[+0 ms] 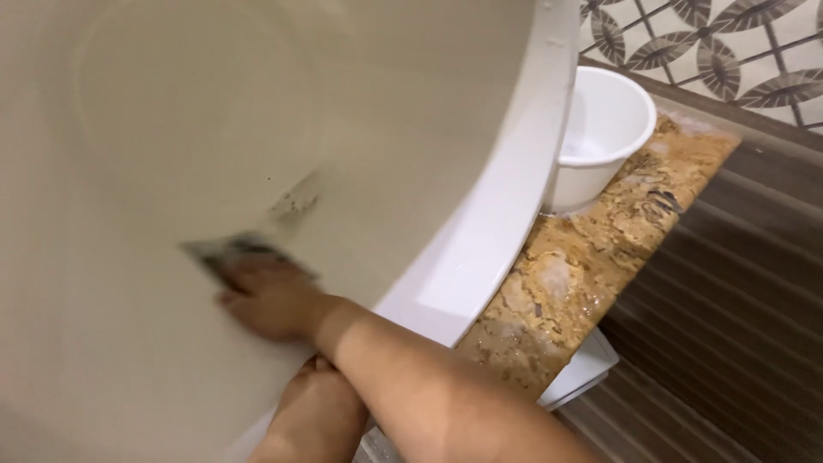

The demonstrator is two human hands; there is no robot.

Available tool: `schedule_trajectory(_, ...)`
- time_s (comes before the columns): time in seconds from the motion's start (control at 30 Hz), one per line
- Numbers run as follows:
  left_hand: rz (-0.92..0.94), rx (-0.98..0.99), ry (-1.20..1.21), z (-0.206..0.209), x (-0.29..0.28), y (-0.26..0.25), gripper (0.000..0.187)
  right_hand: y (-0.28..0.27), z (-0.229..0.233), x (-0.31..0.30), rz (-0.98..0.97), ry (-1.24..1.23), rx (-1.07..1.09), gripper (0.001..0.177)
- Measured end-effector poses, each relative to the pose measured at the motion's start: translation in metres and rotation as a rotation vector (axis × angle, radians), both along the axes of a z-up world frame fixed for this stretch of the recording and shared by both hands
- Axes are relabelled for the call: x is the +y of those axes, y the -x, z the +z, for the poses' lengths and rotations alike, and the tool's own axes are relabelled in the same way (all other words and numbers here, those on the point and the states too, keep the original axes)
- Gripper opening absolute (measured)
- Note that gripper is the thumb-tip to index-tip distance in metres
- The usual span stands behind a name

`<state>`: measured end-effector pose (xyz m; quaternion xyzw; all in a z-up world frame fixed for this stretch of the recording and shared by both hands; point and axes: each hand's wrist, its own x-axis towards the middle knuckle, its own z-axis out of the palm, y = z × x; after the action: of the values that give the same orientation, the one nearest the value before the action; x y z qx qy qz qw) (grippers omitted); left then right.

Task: Scrubbing a large plastic bucket, its lid, and a step stool with a sponge in a bathroom.

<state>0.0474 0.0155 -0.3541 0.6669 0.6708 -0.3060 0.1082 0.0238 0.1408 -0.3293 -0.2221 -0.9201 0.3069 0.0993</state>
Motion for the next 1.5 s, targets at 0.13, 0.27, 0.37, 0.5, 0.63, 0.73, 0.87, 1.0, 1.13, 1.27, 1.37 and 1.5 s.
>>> schedule_trajectory(0.13, -0.053, 0.049, 0.025, -0.005, -0.004, 0.009, 0.051, -0.002, -0.016, 0.021, 0.163, -0.12, 0.204, 0.064)
schedule_trajectory(0.27, -0.129, 0.038, 0.071, 0.076, -0.003, -0.019, 0.087, -0.074, 0.009, 0.072, -0.129, -0.436, -0.252, 0.064)
schedule_trajectory(0.37, 0.116, -0.02, 0.154, 0.122, 0.01, -0.032, 0.108, -0.091, 0.023, 0.067, -0.2, -0.448, -0.456, 0.066)
schedule_trajectory(0.5, 0.376, -0.073, 0.145, 0.147, 0.028, -0.057, 0.115, -0.103, 0.023, 0.029, -0.091, -0.362, -0.521, 0.062)
schedule_trajectory(0.63, 0.334, 0.149, 0.024, 0.061, 0.033, -0.062, 0.102, -0.128, 0.015, 0.021, 0.038, -0.25, -0.339, 0.057)
schedule_trajectory(0.73, 0.236, 0.268, -0.226, -0.016, 0.031, -0.047, 0.075, -0.15, 0.03, 0.027, 0.028, -0.303, -0.391, 0.058)
schedule_trajectory(0.87, 0.112, 0.305, -0.374, -0.031, 0.016, -0.038, 0.059, -0.158, 0.011, 0.021, -0.067, -0.38, -0.465, 0.062)
schedule_trajectory(1.0, 0.046, 0.359, -0.425, -0.03, -0.004, -0.01, 0.052, -0.147, 0.022, -0.008, -0.083, -0.242, -0.385, 0.065)
schedule_trajectory(1.13, -0.023, 0.379, -0.361, 0.008, -0.025, 0.027, 0.03, -0.12, 0.029, -0.039, -0.051, -0.029, -0.339, 0.067)
schedule_trajectory(1.27, -0.233, 0.447, -0.103, 0.095, -0.038, 0.03, 0.013, -0.098, 0.035, -0.06, -0.068, 0.183, -0.247, 0.069)
schedule_trajectory(1.37, -0.386, 0.633, 0.055, 0.191, -0.027, 0.004, 0.015, -0.072, 0.012, -0.062, -0.027, 0.198, -0.089, 0.073)
schedule_trajectory(1.5, -0.569, 0.706, 0.077, 0.273, -0.023, -0.008, 0.018, -0.093, 0.067, -0.087, -0.01, 0.321, 0.074, 0.075)
